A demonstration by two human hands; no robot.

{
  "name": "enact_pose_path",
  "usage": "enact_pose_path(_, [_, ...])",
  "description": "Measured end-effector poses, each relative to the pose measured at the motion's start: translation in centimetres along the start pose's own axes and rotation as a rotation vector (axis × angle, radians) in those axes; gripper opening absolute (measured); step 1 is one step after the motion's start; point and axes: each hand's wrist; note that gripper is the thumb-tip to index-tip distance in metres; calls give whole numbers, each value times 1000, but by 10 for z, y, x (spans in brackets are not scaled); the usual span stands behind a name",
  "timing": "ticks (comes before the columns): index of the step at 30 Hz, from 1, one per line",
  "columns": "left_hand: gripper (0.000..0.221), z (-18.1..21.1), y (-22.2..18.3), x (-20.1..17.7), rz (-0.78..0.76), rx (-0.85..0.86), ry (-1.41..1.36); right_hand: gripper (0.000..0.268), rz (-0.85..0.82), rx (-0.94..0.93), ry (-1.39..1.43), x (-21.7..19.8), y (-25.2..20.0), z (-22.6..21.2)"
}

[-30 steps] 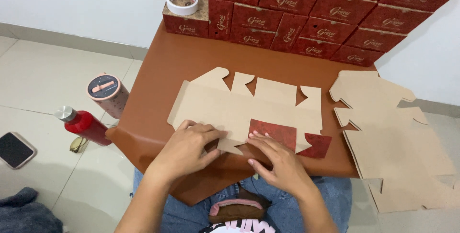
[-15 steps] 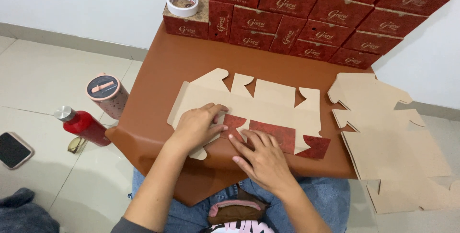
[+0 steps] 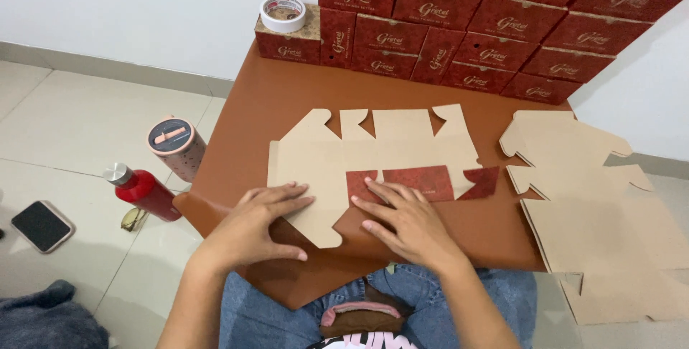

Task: Assembling small cardboard gift boxes by folding flat templates along pre-scored lines and tucking in tabs.

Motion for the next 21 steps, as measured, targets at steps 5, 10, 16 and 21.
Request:
enact_pose_path(5, [46, -4, 7, 27, 103, -34, 127, 44, 20, 45, 54, 1, -3, -4])
enact_pose_path(10, [22, -24, 26, 40, 301, -39, 136, 32, 173, 113, 39, 28, 1, -12])
enact_pose_path(16, [51, -22, 34, 32, 259, -139, 47, 24, 390, 369, 52, 60, 19, -13])
enact_pose_path(21, [13, -42, 36, 37, 307, 41, 94, 10, 471, 293, 87, 52, 21, -45])
Point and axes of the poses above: each hand's wrist, its own y-axis towards the middle knuckle, its own x-axis out of the palm, z = x × y, and after that the axes turned 3 degrees about z, right-handed
